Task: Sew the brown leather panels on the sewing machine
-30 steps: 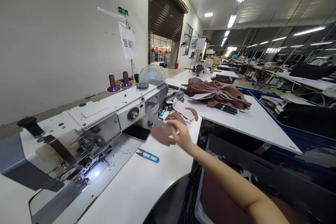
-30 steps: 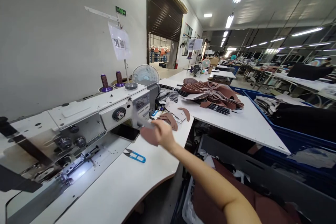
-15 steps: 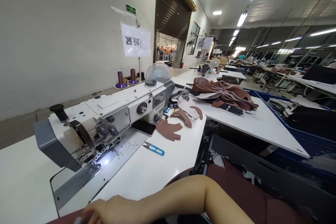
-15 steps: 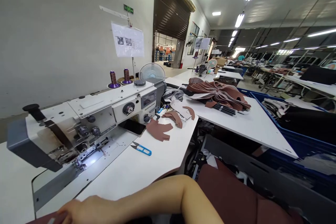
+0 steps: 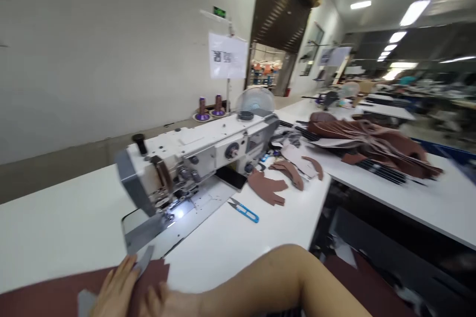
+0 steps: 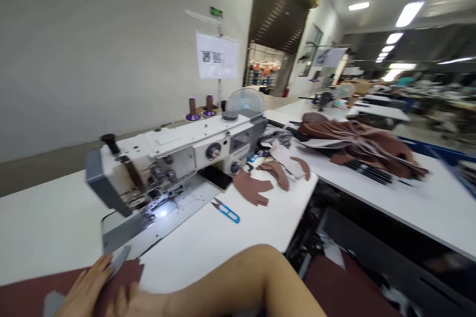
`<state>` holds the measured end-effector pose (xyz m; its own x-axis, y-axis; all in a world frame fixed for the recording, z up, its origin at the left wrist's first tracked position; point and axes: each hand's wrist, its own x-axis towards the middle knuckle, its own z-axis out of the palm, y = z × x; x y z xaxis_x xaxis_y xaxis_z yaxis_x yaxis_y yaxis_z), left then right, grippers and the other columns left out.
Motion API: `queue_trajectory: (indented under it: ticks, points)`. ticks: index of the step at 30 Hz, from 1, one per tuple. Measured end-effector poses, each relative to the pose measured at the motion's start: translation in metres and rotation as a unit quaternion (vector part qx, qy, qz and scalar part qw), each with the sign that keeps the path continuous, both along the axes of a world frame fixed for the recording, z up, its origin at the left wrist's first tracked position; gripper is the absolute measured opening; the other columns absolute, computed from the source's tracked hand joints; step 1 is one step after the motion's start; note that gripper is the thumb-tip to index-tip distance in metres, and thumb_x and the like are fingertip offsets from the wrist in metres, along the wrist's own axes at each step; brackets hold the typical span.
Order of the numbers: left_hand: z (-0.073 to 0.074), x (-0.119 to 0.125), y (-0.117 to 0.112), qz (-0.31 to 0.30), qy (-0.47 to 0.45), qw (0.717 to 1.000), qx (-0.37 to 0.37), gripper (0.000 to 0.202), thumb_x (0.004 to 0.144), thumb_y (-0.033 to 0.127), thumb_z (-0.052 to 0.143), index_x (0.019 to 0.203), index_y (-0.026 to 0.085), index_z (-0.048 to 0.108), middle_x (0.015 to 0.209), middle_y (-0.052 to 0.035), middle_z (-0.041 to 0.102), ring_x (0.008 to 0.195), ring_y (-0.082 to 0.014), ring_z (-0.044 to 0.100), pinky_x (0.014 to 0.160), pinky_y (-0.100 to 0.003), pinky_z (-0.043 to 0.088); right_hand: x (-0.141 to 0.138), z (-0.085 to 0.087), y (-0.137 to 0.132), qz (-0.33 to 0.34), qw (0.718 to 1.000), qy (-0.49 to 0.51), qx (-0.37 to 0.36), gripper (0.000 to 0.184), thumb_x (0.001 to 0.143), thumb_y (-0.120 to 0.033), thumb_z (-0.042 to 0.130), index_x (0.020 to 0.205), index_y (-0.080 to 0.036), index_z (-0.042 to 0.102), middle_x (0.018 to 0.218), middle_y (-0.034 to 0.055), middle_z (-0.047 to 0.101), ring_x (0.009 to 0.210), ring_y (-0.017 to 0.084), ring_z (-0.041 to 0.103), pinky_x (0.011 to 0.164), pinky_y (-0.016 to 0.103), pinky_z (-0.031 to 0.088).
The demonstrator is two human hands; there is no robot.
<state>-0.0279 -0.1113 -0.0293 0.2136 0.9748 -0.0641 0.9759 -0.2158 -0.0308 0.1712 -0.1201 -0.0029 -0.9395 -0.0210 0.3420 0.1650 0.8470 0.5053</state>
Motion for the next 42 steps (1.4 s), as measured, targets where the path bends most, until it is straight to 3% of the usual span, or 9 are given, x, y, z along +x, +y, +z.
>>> queue_trajectory:
  ticks: [2, 4, 7, 8, 12, 18, 26, 34, 42]
  points:
    - [0.03, 0.016, -0.014, 0.049, -0.001, 0.999, -0.013, 0.062, 0.08, -0.003, 0.026, 0.125, 0.025, 0.059, 0.142, -0.0045, 0.048, 0.133, -0.0201, 0.041, 0.111, -0.038, 0.033, 0.004, -0.005, -0.002, -0.003, 0.998, 0.048, -0.05, 0.025, 0.09, -0.019, 0.048, 0.101, -0.005, 0.066, 0.103, 0.0193, 0.069, 0.096, 0.032, 0.066, 0.074, 0.043, 0.053]
    - [0.057, 0.035, -0.019, 0.067, -0.017, 0.998, 0.01, 0.055, 0.085, 0.002, 0.031, 0.128, 0.026, 0.055, 0.136, -0.0061, 0.053, 0.127, -0.0217, 0.046, 0.107, -0.04, 0.037, 0.01, -0.012, 0.002, -0.036, 0.988, 0.07, -0.129, 0.032, 0.087, -0.026, 0.053, 0.104, -0.002, 0.064, 0.109, 0.0226, 0.066, 0.105, 0.035, 0.062, 0.083, 0.048, 0.051]
    - [0.078, 0.054, -0.009, 0.106, -0.012, 0.994, 0.0, 0.041, 0.092, 0.017, 0.034, 0.125, 0.027, 0.056, 0.122, -0.0081, 0.061, 0.111, -0.024, 0.054, 0.092, -0.041, 0.046, 0.014, -0.022, 0.024, 0.006, 0.977, 0.117, -0.178, 0.03, 0.083, -0.018, 0.052, 0.107, -0.006, 0.064, 0.11, 0.0206, 0.067, 0.104, 0.031, 0.063, 0.085, 0.042, 0.052]
    - [0.08, 0.057, -0.005, 0.099, -0.009, 0.995, -0.006, 0.039, 0.093, 0.018, 0.034, 0.126, 0.022, 0.056, 0.118, -0.0116, 0.061, 0.108, -0.0254, 0.055, 0.089, -0.042, 0.046, 0.014, -0.025, 0.033, 0.028, 0.974, 0.119, -0.193, 0.033, 0.083, -0.016, 0.05, 0.111, -0.008, 0.064, 0.114, 0.0184, 0.066, 0.107, 0.029, 0.062, 0.087, 0.04, 0.053]
    - [0.08, 0.076, 0.004, 0.139, 0.002, 0.99, -0.032, 0.038, 0.092, 0.02, 0.035, 0.114, 0.009, 0.064, 0.109, -0.0176, 0.063, 0.1, -0.0266, 0.056, 0.081, -0.04, 0.046, 0.019, -0.016, 0.054, 0.089, 0.962, 0.071, -0.249, 0.041, 0.082, -0.009, 0.044, 0.119, -0.015, 0.062, 0.114, 0.012, 0.067, 0.108, 0.025, 0.063, 0.094, 0.038, 0.052]
    - [0.066, 0.087, 0.012, 0.118, 0.004, 0.993, 0.01, 0.037, 0.092, 0.018, 0.034, 0.11, 0.009, 0.065, 0.102, -0.0158, 0.062, 0.094, -0.0248, 0.055, 0.073, -0.039, 0.045, 0.034, 0.014, 0.077, 0.104, 0.961, 0.023, -0.254, 0.042, 0.09, -0.011, 0.041, 0.128, -0.018, 0.057, 0.124, 0.0122, 0.062, 0.118, 0.022, 0.057, 0.101, 0.038, 0.048]
    - [0.053, 0.092, 0.021, 0.159, -0.001, 0.987, 0.013, 0.041, 0.091, 0.019, 0.035, 0.126, 0.007, 0.054, 0.111, -0.0166, 0.059, 0.096, -0.0244, 0.049, 0.08, -0.04, 0.043, 0.047, -0.01, 0.068, 0.057, 0.985, 0.103, -0.125, 0.048, 0.083, -0.008, 0.042, 0.127, -0.011, 0.058, 0.124, 0.0179, 0.061, 0.112, 0.033, 0.06, 0.084, 0.043, 0.057]
    - [0.067, 0.095, 0.019, 0.182, -0.047, 0.981, -0.045, 0.042, 0.092, 0.018, 0.032, 0.129, 0.01, 0.05, 0.117, -0.0156, 0.057, 0.102, -0.0268, 0.049, 0.086, -0.042, 0.041, 0.048, 0.002, 0.06, 0.044, 0.982, 0.107, -0.15, 0.037, 0.083, -0.007, 0.044, 0.116, -0.003, 0.061, 0.121, 0.0229, 0.061, 0.115, 0.034, 0.058, 0.088, 0.044, 0.056]
    - [0.071, 0.1, 0.028, 0.113, -0.091, 0.984, -0.102, 0.045, 0.087, 0.012, 0.031, 0.128, 0.014, 0.049, 0.118, -0.0124, 0.054, 0.108, -0.0237, 0.046, 0.095, -0.038, 0.039, 0.053, -0.004, 0.061, 0.015, 0.986, 0.094, -0.134, 0.032, 0.088, -0.011, 0.044, 0.112, 0.004, 0.06, 0.116, 0.0285, 0.061, 0.113, 0.035, 0.058, 0.092, 0.048, 0.052]
